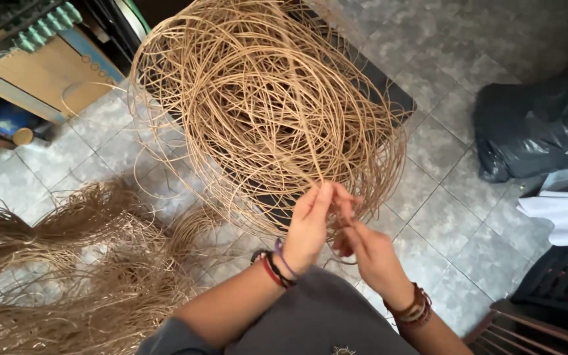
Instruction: Weaving and knotting natural fibers onto a circular frame to create a decorative furniture piece
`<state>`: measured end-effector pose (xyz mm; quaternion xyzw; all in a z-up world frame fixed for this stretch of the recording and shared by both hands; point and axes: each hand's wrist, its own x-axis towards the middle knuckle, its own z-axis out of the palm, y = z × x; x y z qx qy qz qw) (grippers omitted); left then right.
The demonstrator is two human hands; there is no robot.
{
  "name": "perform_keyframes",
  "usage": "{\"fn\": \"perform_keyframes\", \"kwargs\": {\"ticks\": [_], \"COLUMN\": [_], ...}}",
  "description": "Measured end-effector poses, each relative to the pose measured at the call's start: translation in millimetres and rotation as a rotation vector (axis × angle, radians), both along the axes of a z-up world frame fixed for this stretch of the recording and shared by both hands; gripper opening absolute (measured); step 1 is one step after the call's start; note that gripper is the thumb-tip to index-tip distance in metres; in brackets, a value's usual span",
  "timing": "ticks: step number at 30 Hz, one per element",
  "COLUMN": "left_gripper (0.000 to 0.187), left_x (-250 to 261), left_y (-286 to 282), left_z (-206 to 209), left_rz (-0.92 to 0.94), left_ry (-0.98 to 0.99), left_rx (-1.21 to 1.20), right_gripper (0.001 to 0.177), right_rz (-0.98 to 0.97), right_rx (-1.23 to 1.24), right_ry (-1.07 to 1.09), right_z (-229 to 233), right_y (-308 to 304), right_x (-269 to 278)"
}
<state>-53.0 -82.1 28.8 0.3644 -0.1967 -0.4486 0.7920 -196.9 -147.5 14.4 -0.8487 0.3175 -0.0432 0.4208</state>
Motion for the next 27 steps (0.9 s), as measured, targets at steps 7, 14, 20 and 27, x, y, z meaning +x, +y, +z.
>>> {"fn": "perform_keyframes", "kwargs": {"ticks": [7, 14, 20, 27], "left_gripper": [0.032, 0.051, 0.037, 0.037], "left_x": [46.4, 17.0, 65.8, 46.5], "left_y": [3.8, 10.6, 15.3, 11.7], "left_z": [6.0, 3.6, -12.3, -29.4], "left_rz": [0.179, -0.030, 0.294, 0.293], "left_ry": [0.183, 0.063, 0.341, 0.319], "left_rx": [0.023, 0.066, -0.001, 0.127], "right_gripper": [0.034, 0.041, 0.039, 0.037], "right_rz": [0.065, 0.024, -0.050, -0.132], "right_rx": [0.072, 0.354, 0.280, 0.405], "right_ry": [-0.137, -0.348, -0.182, -0.319], "right_z": [-1.8, -2.8, -25.7, -23.9], "right_y": [-20.9, -5.4, -30.4, -21.5], "right_x": [-20.9, -15.2, -48.9, -40.9]}}
